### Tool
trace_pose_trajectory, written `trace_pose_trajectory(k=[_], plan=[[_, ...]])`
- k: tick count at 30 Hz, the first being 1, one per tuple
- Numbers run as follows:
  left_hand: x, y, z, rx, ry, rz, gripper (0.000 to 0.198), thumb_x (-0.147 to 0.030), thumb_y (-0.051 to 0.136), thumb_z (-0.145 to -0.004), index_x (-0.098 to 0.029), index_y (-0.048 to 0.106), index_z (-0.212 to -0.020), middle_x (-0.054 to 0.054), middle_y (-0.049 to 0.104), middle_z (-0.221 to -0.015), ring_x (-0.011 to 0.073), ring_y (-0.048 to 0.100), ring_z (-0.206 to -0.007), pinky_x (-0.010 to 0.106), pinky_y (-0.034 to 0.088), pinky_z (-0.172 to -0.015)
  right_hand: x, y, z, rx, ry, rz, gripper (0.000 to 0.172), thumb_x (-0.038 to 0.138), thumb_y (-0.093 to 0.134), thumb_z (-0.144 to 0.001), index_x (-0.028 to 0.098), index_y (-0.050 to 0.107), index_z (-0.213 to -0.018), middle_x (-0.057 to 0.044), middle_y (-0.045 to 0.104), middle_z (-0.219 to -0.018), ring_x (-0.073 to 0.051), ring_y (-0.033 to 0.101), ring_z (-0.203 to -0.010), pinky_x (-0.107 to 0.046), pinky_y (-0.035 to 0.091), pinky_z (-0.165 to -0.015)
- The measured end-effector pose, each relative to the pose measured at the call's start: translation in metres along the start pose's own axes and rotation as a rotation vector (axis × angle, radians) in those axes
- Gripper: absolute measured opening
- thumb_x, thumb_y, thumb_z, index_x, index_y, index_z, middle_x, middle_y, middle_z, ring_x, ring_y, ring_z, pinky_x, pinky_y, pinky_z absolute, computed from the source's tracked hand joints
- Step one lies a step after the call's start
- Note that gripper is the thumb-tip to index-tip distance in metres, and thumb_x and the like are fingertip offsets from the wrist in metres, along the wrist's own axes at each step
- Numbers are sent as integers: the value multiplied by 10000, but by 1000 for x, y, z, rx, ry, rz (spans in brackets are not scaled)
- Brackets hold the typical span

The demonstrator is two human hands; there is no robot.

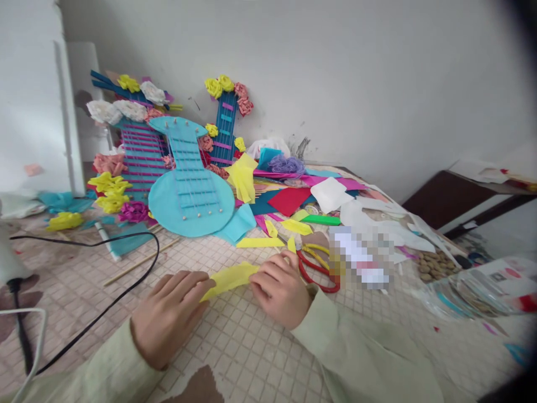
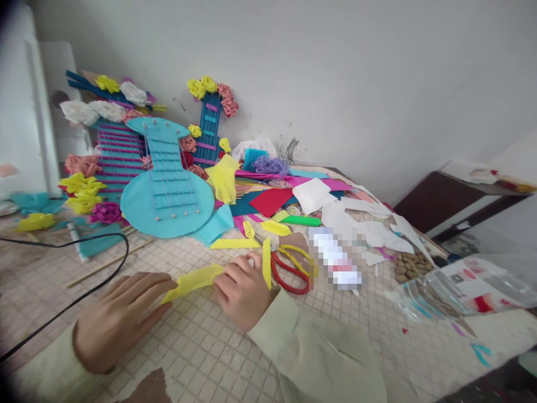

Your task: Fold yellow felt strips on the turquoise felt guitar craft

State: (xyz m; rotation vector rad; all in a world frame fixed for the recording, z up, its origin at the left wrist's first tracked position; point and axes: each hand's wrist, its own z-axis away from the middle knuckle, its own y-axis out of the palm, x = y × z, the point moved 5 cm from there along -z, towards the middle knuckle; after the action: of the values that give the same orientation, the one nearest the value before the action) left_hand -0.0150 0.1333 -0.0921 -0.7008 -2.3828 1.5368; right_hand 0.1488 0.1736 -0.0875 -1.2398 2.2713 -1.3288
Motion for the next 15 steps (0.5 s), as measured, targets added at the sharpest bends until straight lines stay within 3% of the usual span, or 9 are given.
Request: trace_pose_trajectory(k=[7, 12, 15], plan=[[-3, 4, 0, -51, 29, -2, 142, -161, 412, -796, -183, 534, -867, 21, 625, -796, 193, 546, -730, 338, 376, -656, 4, 5, 3, 58, -75, -30, 150, 168, 492, -778, 176, 559, -644, 7, 547, -633, -144, 436, -727, -362, 241, -764], [-4, -10, -3, -251, 118, -1, 80, -132, 483, -777, -167, 555, -783, 6, 636, -725, 156, 567, -679, 302, 390, -657, 2, -5, -3, -99, -74, -53, 141, 139, 497, -779, 173, 576, -667, 16, 570, -642, -128, 445, -704, -345, 255, -768], [0, -8, -4, -251, 109, -56, 86, -163, 484, -783, -179, 566, -804, 17, 646, -798, 189, 575, -757, 336, 387, -696, -1, -4, -5, -105, -94, -58, 134, 154, 502, -789, 174, 586, -686, 11, 582, -660, -132, 450, -711, -340, 260, -757]])
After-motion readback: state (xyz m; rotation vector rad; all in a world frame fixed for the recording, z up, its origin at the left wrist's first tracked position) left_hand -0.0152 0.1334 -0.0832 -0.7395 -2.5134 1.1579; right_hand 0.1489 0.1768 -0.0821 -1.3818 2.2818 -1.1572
